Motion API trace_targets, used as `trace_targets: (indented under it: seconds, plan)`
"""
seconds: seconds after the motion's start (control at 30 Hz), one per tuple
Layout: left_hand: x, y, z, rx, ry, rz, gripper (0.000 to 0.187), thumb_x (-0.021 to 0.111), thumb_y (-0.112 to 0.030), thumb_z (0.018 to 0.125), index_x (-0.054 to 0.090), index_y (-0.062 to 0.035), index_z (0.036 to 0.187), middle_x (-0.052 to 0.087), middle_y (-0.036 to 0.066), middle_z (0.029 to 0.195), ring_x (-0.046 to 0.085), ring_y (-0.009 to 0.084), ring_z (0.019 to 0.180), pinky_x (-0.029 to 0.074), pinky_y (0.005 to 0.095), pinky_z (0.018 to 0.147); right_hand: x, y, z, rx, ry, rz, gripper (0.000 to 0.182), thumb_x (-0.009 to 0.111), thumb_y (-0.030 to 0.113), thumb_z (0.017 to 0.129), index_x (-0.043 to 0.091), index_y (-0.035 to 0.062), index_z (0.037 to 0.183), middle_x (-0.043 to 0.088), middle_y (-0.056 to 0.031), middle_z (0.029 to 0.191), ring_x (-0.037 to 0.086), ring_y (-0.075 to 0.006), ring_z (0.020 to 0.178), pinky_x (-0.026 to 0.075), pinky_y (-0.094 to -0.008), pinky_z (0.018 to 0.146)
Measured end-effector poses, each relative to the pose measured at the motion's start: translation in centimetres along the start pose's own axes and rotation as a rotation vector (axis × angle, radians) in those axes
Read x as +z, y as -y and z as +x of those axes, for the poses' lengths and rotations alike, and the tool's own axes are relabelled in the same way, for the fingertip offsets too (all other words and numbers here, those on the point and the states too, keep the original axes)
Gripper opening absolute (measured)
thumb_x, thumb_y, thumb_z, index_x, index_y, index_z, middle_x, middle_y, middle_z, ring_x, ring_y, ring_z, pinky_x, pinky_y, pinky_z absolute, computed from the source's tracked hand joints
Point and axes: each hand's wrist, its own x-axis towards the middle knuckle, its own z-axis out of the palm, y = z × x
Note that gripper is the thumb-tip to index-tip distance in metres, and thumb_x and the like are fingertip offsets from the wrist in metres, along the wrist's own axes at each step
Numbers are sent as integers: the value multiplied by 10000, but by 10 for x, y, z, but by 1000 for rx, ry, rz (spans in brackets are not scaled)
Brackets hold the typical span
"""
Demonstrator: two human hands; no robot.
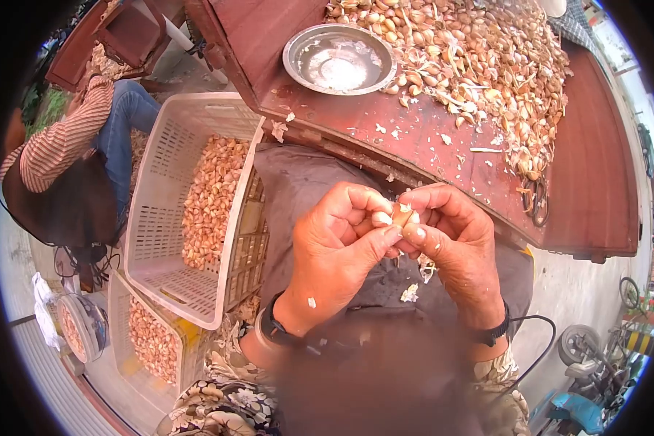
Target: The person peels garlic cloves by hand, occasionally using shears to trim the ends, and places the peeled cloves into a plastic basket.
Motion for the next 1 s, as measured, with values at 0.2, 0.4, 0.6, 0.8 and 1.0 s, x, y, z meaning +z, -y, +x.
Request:
trace_targets:
  seconds: [0.2, 0.4, 0.6, 0.8, 1.0]
  plan:
    - [-11, 1, 1, 17, 93, -40, 239, 592, 35, 893, 553, 5, 1127, 626, 72, 970, 642, 139, 835, 518, 240, 710, 1, -7, -1, -42, -55, 61, 220, 670, 77, 866, 596, -11, 1054, 616, -58, 950, 604, -112, 754, 502, -235, 635]
    - [1, -28, -21, 318, 272, -7, 173, 630, 26, 851, 582, -13, 1014, 653, 184, 916, 657, 220, 728, 520, 288, 655, -10, -16, -2, 39, -104, 349, 212, 658, 109, 869, 594, 5, 1042, 576, -26, 870, 537, -103, 707, 446, -251, 605]
    - [38, -70, -54, 860, 339, -200, 113, 667, 29, 776, 655, 58, 884, 654, 297, 871, 654, 253, 595, 469, 273, 422, 5, 9, -24, -41, 57, 393, 147, 606, 25, 855, 577, -11, 994, 542, -94, 944, 528, -131, 677, 446, -265, 575]
    - [61, -69, -67, 796, 44, -323, 77, 686, 29, 769, 637, 73, 811, 652, 295, 805, 616, 246, 499, 453, 258, 391, 12, 17, -33, -76, 101, 461, 115, 585, 14, 841, 552, -10, 949, 498, -122, 947, 495, -139, 644, 434, -266, 516]
    - [18, -77, -53, 488, 96, -207, 105, 654, 0, 821, 609, 58, 896, 650, 248, 887, 636, 231, 647, 481, 278, 529, 6, 11, -27, 185, 60, 879, 121, 577, 77, 876, 528, 3, 957, 465, -105, 934, 452, -137, 711, 418, -256, 536]
